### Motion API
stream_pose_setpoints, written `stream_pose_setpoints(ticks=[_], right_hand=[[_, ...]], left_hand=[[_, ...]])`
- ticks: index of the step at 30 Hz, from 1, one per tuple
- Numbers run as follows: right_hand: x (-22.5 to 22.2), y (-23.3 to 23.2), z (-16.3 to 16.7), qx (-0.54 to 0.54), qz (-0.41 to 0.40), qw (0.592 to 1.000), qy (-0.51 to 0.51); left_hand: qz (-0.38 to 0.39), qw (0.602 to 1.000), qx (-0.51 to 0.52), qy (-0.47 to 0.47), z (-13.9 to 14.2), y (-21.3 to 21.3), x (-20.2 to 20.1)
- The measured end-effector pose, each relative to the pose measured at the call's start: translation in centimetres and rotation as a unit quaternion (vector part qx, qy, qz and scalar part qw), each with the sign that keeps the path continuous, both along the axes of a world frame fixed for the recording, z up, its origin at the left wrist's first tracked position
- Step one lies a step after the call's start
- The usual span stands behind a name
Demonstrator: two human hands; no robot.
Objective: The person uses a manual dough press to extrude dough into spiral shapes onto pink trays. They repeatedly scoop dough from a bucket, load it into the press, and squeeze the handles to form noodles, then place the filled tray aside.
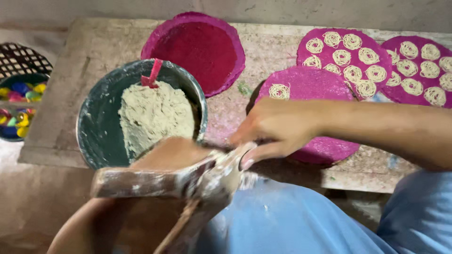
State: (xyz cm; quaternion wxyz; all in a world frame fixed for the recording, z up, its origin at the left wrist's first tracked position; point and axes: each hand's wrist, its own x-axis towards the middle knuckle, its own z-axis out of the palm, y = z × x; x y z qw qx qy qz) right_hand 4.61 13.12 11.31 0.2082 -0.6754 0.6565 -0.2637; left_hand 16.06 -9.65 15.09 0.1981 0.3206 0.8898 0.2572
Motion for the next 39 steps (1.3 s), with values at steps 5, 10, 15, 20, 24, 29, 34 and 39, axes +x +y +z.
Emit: stream_pose_setpoints(ticks=[5,10,15,20,24,29,34,39], right_hand=[[-0.3,-3.5,-2.2,-0.064,0.043,0.988,-0.136],[-4.6,-5.6,-1.9,-0.113,-0.076,0.918,0.374],[-7.9,-9.3,-1.7,-0.186,-0.012,0.804,0.565],[-10.0,-4.7,-7.5,-0.177,-0.279,0.823,0.462],[-11.9,4.8,-14.9,0.064,-0.518,0.747,0.411],[-11.1,11.4,-20.9,0.139,-0.587,0.726,0.33],[-10.5,11.0,-22.5,0.242,-0.59,0.702,0.318],[-9.8,9.8,-23.4,0.28,-0.563,0.696,0.346]], left_hand=[[0.126,0.971,0.175,-0.105,-2.4,-9.1,2.2],[0.337,0.82,0.462,0.037,-10.5,-18.4,2.0],[0.397,0.713,0.55,-0.177,-24.0,-18.3,0.8],[0.38,0.634,0.597,-0.313,-32.7,-18.2,1.3],[0.427,0.611,0.611,-0.268,-34.4,-19.4,1.8],[0.471,0.676,0.564,-0.05,-33.9,-19.5,2.5],[0.478,0.671,0.566,-0.023,-33.5,-19.6,3.0],[0.49,0.666,0.562,0.0,-33.0,-20.0,3.9]])
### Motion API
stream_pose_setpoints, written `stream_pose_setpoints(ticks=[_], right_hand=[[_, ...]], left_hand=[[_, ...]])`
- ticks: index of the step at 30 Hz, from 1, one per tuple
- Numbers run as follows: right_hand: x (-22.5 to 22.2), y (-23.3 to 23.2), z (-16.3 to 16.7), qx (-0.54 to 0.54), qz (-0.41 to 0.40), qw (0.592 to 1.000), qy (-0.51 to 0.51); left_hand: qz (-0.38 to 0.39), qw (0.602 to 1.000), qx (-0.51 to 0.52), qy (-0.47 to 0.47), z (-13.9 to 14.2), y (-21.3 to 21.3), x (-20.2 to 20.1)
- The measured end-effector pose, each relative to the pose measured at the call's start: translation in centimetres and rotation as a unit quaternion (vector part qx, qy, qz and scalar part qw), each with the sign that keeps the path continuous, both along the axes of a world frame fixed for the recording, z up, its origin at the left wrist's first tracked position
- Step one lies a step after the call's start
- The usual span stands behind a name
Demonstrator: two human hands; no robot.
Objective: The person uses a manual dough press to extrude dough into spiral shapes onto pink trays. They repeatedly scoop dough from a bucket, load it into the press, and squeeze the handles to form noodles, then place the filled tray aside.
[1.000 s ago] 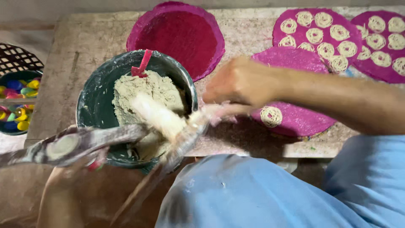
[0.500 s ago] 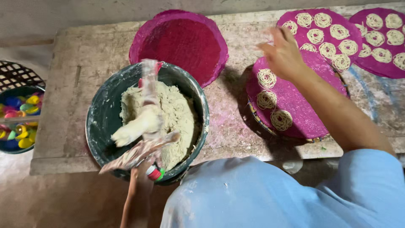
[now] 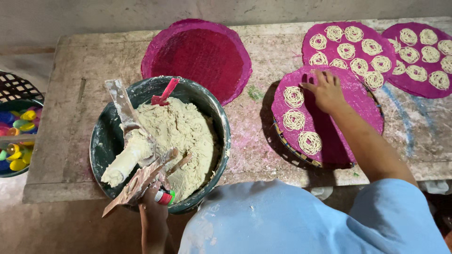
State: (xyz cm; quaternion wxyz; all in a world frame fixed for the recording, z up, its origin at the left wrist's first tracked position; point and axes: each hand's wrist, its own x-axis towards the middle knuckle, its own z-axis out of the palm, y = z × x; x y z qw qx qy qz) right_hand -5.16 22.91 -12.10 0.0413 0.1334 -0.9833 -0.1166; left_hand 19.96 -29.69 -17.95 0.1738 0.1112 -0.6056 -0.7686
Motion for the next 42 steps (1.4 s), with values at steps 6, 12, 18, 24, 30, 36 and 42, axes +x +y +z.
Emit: stream_pose_setpoints(ticks=[6,12,18,24,30,36,42], right_hand=[[1.0,-1.6,2.6,-0.301,-0.045,0.952,-0.004],[1.7,-9.2,10.7,-0.493,0.201,0.841,-0.098],[4.4,-27.4,9.8,-0.673,0.41,0.559,-0.259],[5.9,-38.6,-1.1,-0.235,0.49,0.831,-0.119],[7.9,-43.5,-2.0,0.101,0.469,0.849,-0.222],[9.8,-48.5,-1.0,-0.013,0.563,0.801,-0.201],[3.9,-51.2,3.0,0.032,0.509,0.858,-0.068]], left_hand=[[0.077,0.949,-0.294,0.085,0.5,-1.3,0.4],[0.008,0.997,0.071,0.023,-1.7,-4.2,-0.8],[0.086,0.995,0.047,0.033,-3.9,-6.4,-1.0],[0.206,0.969,-0.117,0.072,-2.4,-8.8,-1.0],[0.262,0.962,-0.079,0.018,-1.4,-10.1,-1.6],[0.253,0.965,-0.066,0.037,-1.4,-9.9,-0.9],[0.266,0.945,-0.152,0.117,-1.5,-10.5,-0.8]])
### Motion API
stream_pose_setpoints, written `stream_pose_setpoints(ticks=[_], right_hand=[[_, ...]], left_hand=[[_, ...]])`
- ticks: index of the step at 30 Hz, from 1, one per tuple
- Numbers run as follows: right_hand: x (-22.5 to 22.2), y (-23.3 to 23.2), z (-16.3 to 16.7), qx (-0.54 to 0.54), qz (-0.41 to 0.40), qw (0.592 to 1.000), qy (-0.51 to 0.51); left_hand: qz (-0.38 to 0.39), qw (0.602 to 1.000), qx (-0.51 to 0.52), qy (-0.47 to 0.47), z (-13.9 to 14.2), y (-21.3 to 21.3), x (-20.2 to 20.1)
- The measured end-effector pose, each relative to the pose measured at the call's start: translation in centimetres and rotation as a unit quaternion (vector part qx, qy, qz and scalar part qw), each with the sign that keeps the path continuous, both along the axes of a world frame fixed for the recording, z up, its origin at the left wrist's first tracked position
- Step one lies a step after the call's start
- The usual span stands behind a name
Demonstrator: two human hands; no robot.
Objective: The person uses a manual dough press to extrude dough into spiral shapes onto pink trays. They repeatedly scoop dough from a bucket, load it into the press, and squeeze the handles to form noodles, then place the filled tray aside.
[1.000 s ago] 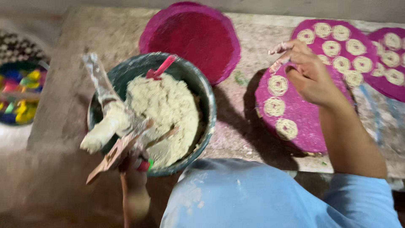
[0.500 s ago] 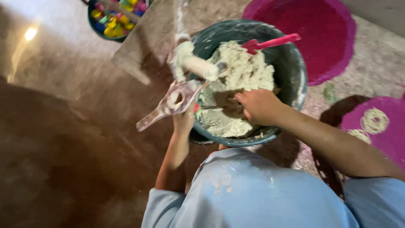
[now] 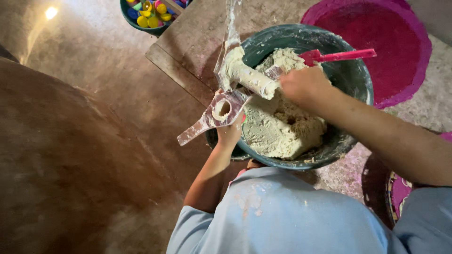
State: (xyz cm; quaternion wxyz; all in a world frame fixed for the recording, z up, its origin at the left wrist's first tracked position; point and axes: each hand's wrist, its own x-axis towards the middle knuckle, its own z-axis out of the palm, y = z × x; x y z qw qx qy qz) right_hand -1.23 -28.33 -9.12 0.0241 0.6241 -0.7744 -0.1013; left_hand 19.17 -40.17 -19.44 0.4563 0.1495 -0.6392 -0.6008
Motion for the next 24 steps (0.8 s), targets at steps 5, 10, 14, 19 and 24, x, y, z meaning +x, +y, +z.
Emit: stream_pose_setpoints(ticks=[5,10,14,19,24], right_hand=[[-1.9,-3.1,-1.1,-0.019,-0.13,0.991,-0.037],[0.9,-2.7,-3.7,-0.192,-0.018,0.966,-0.17],[2.3,-1.7,-4.6,-0.219,0.116,0.956,-0.159],[5.8,-0.1,-5.5,-0.039,-0.02,0.987,-0.154],[8.8,4.3,-3.8,0.045,-0.074,0.966,-0.244]], left_hand=[[0.013,1.0,-0.002,-0.005,-1.7,-0.2,-0.4],[-0.041,0.996,0.08,-0.02,-2.1,0.2,-0.4],[0.0,0.999,0.054,0.0,-1.1,0.2,-0.5],[-0.005,1.0,-0.004,0.021,-1.2,0.3,-0.4],[-0.015,0.996,0.079,-0.026,-0.7,-1.1,0.0]])
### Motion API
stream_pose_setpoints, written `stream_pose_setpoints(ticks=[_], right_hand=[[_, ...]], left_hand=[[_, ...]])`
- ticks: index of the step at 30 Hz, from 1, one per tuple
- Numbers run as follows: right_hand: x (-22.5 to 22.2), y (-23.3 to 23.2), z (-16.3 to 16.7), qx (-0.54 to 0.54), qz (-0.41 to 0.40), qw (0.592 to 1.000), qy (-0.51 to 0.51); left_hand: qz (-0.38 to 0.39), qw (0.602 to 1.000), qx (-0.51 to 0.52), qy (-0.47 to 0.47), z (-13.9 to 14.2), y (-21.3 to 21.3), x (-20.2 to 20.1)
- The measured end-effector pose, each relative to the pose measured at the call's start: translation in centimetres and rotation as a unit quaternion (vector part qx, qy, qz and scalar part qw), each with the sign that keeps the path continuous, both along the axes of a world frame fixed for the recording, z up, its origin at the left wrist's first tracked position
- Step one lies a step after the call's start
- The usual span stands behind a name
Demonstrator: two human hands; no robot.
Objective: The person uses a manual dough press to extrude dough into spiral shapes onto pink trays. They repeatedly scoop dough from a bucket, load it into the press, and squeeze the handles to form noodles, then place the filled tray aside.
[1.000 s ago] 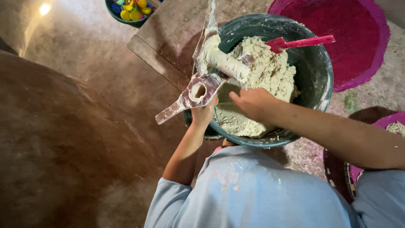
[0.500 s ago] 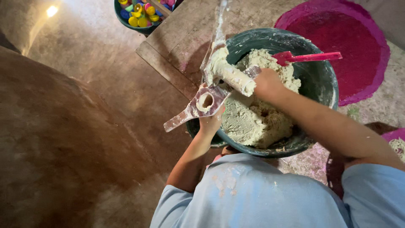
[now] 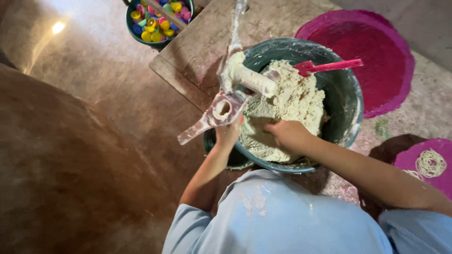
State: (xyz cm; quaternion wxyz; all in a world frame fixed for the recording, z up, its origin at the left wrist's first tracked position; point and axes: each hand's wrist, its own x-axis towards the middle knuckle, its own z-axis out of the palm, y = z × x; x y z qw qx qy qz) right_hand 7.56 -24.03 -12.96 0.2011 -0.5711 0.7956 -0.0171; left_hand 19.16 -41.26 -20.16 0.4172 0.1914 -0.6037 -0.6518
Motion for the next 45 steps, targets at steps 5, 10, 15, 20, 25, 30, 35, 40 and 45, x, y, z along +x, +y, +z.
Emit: stream_pose_setpoints(ticks=[5,10,15,20,25,30,35,40,45], right_hand=[[-3.1,7.0,6.1,-0.014,-0.123,0.978,-0.167],[-6.3,11.6,11.3,-0.203,-0.092,0.926,-0.305],[-7.3,10.6,18.3,0.086,-0.159,0.983,0.013],[-2.8,6.2,17.6,0.063,0.054,0.944,0.319],[-1.3,8.3,15.8,-0.052,0.171,0.936,0.303],[-3.2,12.6,17.8,-0.121,-0.151,0.958,0.213],[-1.7,8.9,8.7,-0.441,-0.098,0.892,-0.013],[-2.3,12.0,4.1,-0.275,-0.262,0.887,-0.264],[-5.6,12.2,4.6,-0.347,-0.317,0.828,-0.307]], left_hand=[[0.169,0.868,-0.457,-0.101,4.6,-3.1,-0.6],[0.056,0.867,-0.488,-0.088,8.9,-1.1,-1.3],[-0.073,0.823,-0.553,-0.108,10.8,1.9,-2.1],[-0.176,0.855,-0.417,-0.254,10.9,5.4,-3.7],[-0.194,0.866,-0.379,-0.264,9.3,5.6,-3.4],[-0.084,0.922,-0.252,-0.283,8.2,3.2,-4.2],[0.073,0.863,-0.48,-0.141,9.2,3.9,-6.7],[0.025,0.856,-0.45,-0.253,10.8,3.6,-7.1],[0.013,0.874,-0.425,-0.236,10.2,4.9,-7.1]])
